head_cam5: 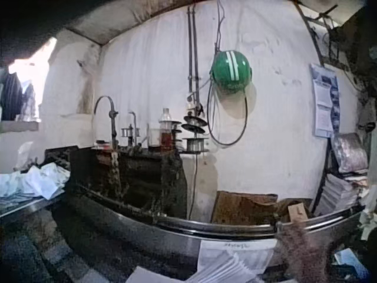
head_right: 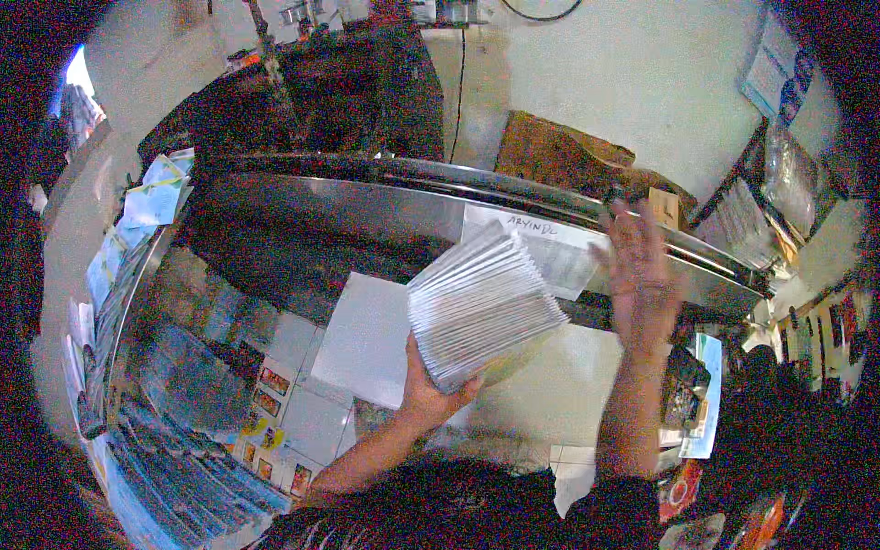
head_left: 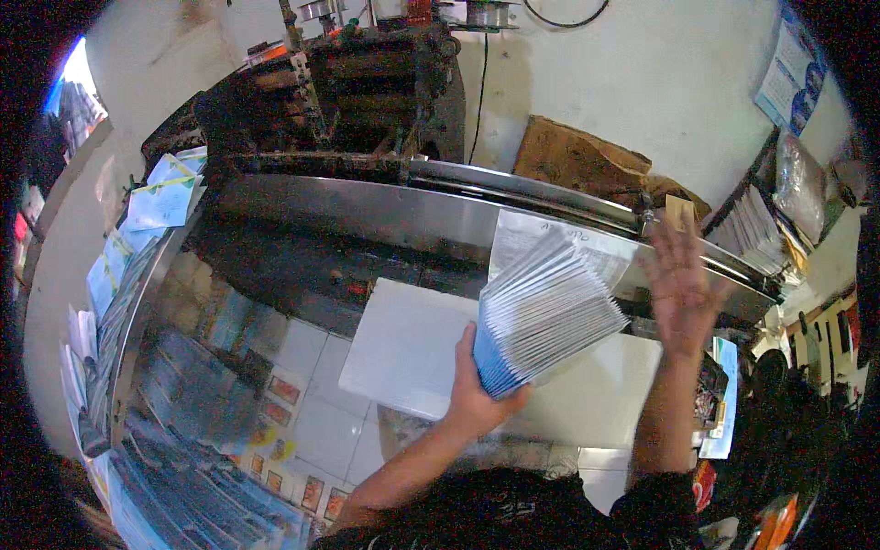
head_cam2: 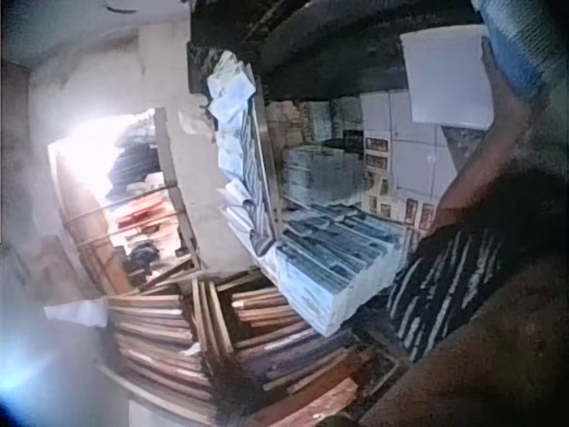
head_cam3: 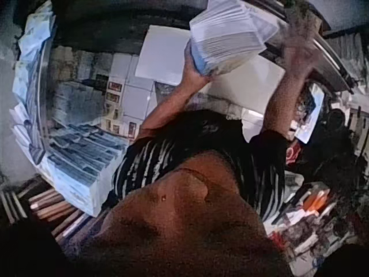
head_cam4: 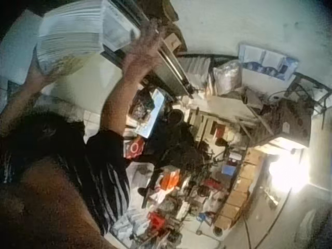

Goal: The person binds printed booklets using a binding machine, stacks the finished booklets, and gathers and aligns folded paper sheets on a table by hand.

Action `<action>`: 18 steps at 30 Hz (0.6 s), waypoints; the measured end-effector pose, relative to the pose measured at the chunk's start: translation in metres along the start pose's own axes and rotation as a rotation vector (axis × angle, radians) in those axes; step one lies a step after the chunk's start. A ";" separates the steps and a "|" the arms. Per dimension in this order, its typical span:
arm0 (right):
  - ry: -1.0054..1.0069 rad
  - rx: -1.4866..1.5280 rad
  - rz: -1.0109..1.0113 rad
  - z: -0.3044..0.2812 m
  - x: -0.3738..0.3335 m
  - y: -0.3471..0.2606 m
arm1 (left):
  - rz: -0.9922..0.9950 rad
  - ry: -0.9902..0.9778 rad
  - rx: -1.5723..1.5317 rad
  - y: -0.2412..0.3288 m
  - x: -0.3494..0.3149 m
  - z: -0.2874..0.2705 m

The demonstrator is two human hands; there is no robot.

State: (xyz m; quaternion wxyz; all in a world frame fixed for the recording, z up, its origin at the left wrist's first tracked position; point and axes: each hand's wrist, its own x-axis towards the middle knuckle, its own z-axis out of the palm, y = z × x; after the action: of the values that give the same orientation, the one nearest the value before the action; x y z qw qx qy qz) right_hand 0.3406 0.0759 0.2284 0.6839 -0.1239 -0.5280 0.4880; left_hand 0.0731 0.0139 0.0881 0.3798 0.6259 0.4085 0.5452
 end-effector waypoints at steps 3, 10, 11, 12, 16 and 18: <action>0.156 -0.476 0.209 -0.040 -0.023 0.078 | -0.078 -0.058 -0.238 -0.003 0.002 0.010; 0.089 0.233 0.678 -0.045 -0.076 0.118 | -0.311 -0.066 -0.313 -0.004 -0.006 0.000; -0.023 0.627 0.641 -0.050 -0.076 0.120 | -0.236 -0.075 -0.272 -0.014 -0.009 0.006; -0.032 0.634 0.645 -0.044 -0.092 0.132 | -0.197 -0.079 -0.250 -0.021 -0.012 0.008; 0.317 -0.213 0.699 -0.032 -0.130 0.149 | -0.311 -0.088 -0.352 -0.005 -0.002 0.006; 0.077 -0.189 0.782 -0.027 -0.130 0.141 | -0.299 -0.113 -0.301 -0.006 -0.010 -0.002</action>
State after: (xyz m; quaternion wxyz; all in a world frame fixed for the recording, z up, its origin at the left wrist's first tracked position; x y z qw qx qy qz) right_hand 0.2925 0.0506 0.0424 0.4515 -0.3960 -0.4578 0.6556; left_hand 0.0693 0.0067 0.0788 0.5679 0.5242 0.3888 0.5015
